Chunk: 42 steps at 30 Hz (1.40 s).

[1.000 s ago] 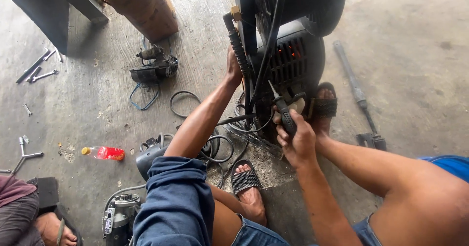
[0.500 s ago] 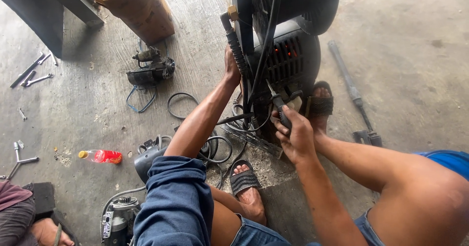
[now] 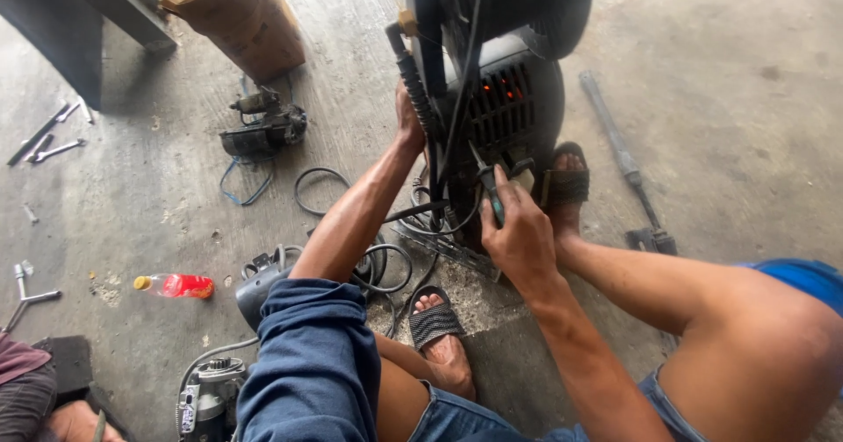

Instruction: Fitting and adjusting the outer casing parts of a pressure washer using a screwdriver.

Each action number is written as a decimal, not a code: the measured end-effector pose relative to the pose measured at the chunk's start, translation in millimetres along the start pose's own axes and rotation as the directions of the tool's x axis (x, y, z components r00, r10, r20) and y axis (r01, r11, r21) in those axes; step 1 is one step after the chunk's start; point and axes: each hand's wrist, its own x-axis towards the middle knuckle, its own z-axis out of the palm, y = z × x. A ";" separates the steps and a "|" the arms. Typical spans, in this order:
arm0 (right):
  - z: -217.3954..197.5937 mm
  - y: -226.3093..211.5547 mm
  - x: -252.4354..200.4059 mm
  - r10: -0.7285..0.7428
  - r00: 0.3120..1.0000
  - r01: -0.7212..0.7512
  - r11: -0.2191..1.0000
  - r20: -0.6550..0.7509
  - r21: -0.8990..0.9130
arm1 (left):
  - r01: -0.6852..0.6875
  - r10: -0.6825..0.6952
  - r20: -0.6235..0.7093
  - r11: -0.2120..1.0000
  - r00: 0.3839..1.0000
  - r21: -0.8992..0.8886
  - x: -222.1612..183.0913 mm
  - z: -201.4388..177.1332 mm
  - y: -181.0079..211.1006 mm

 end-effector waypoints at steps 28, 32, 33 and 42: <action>-14.2 -3.9 1.2 0.252 0.951 -0.292 0.923 0.179 0.250 | 0.059 -0.056 -0.063 0.998 0.996 0.038 -18.5 17.1 45.0; -12.2 18.3 -4.5 0.309 0.833 -0.528 0.197 0.459 0.826 | 0.058 -0.054 -0.069 0.997 0.996 0.056 -23.5 15.1 52.5; -6.8 28.5 -8.4 0.342 0.763 -0.557 -0.081 0.548 0.827 | 0.061 -0.056 -0.073 0.996 0.996 0.063 -24.0 14.9 53.5; -7.6 33.9 -1.6 0.249 0.688 -0.575 -0.386 0.681 0.722 | 0.102 -0.092 -0.100 0.989 0.991 0.106 -30.1 18.5 59.7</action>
